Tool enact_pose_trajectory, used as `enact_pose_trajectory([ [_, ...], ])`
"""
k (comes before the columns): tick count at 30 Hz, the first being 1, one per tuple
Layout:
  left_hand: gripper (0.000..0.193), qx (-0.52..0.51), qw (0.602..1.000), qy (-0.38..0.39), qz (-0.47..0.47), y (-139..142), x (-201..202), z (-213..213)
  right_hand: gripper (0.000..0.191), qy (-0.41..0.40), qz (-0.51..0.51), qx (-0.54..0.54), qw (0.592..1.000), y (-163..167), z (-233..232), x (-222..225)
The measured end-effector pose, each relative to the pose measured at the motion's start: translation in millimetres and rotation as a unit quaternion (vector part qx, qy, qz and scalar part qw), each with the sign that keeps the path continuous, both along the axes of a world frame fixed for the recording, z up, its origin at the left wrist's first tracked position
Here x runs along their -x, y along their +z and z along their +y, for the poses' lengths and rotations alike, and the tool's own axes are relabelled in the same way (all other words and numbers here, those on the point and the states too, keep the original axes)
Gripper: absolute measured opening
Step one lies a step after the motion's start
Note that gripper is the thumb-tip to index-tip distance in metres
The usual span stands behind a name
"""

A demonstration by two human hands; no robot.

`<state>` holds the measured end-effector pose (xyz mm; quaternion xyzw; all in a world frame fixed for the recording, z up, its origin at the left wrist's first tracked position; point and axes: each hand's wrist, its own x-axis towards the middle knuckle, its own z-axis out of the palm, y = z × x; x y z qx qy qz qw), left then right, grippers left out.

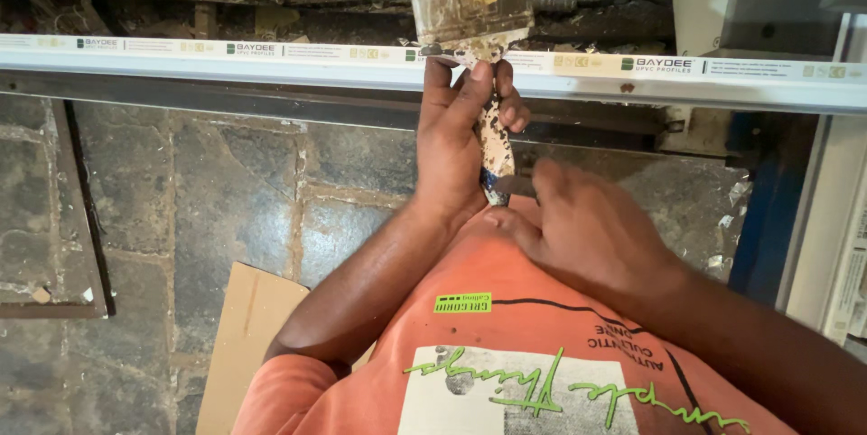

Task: The person uses a utility knife to scrape dried paint from the bristles and ferrule of a paintbrush. They repeatedly scrape and wipe the brush to remove residue, then place the brush down.

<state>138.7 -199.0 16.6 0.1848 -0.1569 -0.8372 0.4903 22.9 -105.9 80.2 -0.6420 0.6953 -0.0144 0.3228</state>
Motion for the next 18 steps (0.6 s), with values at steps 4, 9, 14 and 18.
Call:
enact_pose_trajectory([
  [4, 0.021, -0.002, 1.0, -0.004, 0.016, 0, -1, -5, 0.053, 0.012, -0.055, 0.137, 0.989, -8, 11, 12],
  [9, 0.036, 0.016, 1.0, -0.012, -0.017, -3, -8, -20, 0.032, -0.104, -0.301, 0.126, 0.94, -21, 12, 34],
  [14, 0.031, 0.016, 0.999, -0.04, 0.024, -7, -2, -27, 0.022, -0.245, -0.465, 0.008, 0.851, -33, 13, 37],
  [18, 0.023, 0.005, 0.996, -0.065, 0.066, -4, 4, -24, 0.022, -0.252, -0.371, -0.029, 0.893, -38, 18, 42],
])
